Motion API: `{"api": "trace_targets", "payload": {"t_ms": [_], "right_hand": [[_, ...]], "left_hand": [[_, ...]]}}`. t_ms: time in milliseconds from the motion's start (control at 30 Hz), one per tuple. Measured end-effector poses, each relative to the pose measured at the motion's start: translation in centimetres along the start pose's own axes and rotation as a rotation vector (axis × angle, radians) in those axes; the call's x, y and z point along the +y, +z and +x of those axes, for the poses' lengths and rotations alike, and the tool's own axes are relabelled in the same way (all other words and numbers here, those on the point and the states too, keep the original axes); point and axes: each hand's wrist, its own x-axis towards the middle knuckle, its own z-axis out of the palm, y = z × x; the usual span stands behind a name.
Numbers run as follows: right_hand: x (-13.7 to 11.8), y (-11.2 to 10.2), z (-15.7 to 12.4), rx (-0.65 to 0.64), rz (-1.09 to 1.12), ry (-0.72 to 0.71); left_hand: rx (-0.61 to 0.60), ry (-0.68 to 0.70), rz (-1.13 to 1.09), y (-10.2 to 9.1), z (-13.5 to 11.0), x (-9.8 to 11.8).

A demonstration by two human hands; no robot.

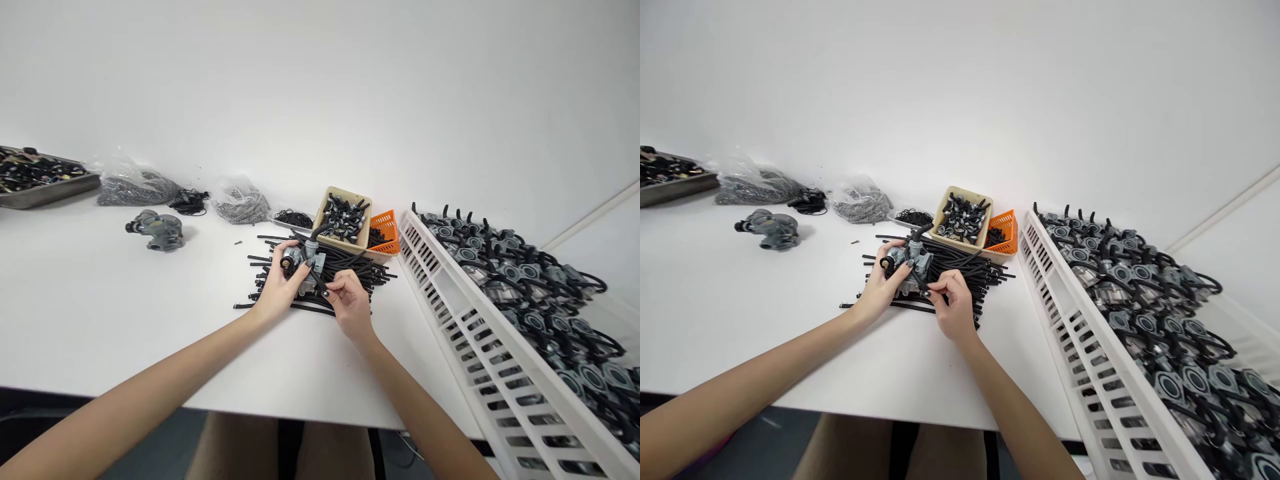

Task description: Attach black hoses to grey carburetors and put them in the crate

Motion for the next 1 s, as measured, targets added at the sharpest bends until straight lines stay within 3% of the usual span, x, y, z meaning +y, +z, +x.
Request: {"api": "trace_targets", "payload": {"t_ms": [167, 400, 600, 833, 1000], "right_hand": [[-0.04, -0.24, 0.00, 0.020, -0.176, -0.077], [-0.49, -0.59, 0.24, -0.060, -0.452, -0.358], [-0.27, -0.53, 0.23, -0.021, -0.485, -0.426], [-0.36, -0.19, 0.02, 0.069, -0.497, -0.533], [-0.24, -0.20, 0.22, 0.047, -0.518, -0.463]], "left_hand": [[-0.015, -0.026, 0.020, -0.01, -0.12, -0.22], [-0.010, -0.062, -0.007, 0.43, -0.47, 0.27], [-0.035, -0.148, -0.097, 0.54, -0.42, 0.39], [-0.057, -0.091, -0.075, 0.31, -0.30, 0.20], [-0.052, -0.090, -0.068, 0.23, -0.29, -0.08]]}}
